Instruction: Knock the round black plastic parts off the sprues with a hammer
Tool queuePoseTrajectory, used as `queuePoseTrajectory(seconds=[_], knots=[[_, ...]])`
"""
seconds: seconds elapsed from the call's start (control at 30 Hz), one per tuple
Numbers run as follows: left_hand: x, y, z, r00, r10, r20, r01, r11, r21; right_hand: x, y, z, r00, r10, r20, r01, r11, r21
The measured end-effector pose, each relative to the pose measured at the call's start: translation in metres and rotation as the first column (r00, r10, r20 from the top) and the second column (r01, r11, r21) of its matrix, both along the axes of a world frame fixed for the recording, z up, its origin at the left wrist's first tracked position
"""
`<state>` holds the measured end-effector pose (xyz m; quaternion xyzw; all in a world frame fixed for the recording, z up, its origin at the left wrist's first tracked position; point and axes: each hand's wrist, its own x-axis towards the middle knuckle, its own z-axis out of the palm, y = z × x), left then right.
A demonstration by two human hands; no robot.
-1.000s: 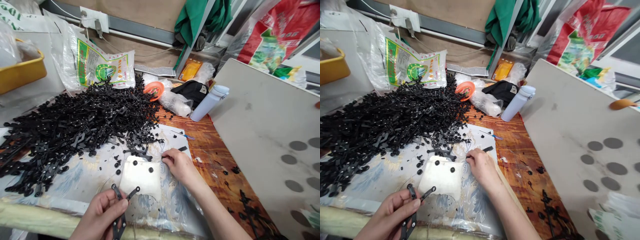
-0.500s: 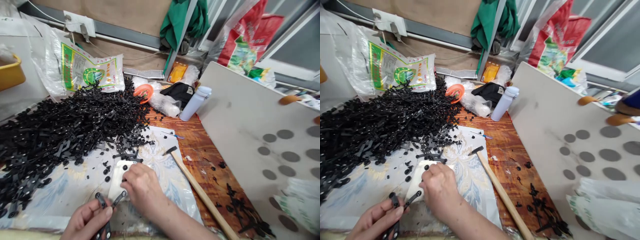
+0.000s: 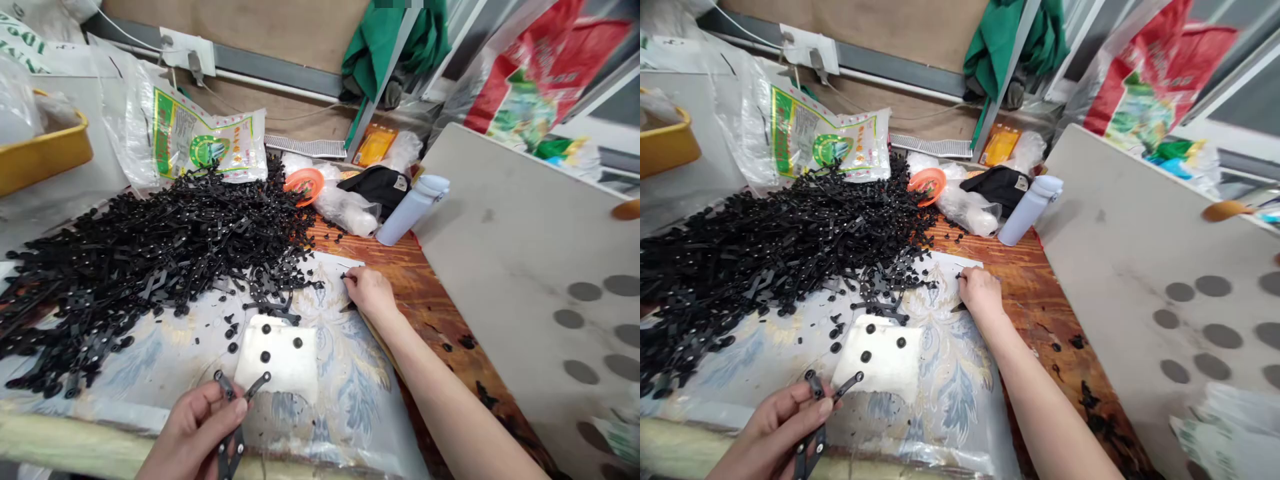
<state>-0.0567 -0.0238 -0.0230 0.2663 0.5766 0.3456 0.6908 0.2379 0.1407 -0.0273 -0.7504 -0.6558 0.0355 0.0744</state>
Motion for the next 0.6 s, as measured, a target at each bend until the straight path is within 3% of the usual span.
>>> queuePoseTrajectory(seconds=[0.1, 0.2, 0.33, 0.37, 0.47, 0.6], knots=[[0.000, 0.000, 0.001, 1.000, 0.000, -0.010, 0.000, 1.000, 0.007, -0.010, -0.018, 0.011, 0.997, 0.076, 0.013, -0.077, 0.997, 0.032], [0.000, 0.001, 0.004, 1.000, 0.004, -0.023, -0.004, 1.000, 0.003, -0.035, -0.055, 0.027, 0.960, 0.278, -0.008, -0.277, 0.958, 0.069], [0.003, 0.002, 0.009, 1.000, 0.011, -0.028, -0.011, 1.000, -0.003, -0.078, -0.108, 0.030, 0.832, 0.554, -0.019, -0.551, 0.831, 0.073], [0.003, 0.002, 0.010, 0.999, 0.013, -0.031, -0.013, 1.000, -0.002, -0.086, -0.117, 0.027, 0.787, 0.615, 0.056, -0.617, 0.779, 0.110], [0.004, 0.002, 0.010, 0.999, 0.014, -0.033, -0.014, 1.000, 0.016, -0.098, -0.131, 0.017, 0.753, 0.635, 0.172, -0.657, 0.737, 0.160], [0.002, 0.001, 0.005, 0.999, 0.009, -0.031, -0.009, 1.000, 0.015, -0.096, -0.139, 0.013, 0.771, 0.607, 0.193, -0.634, 0.759, 0.144]])
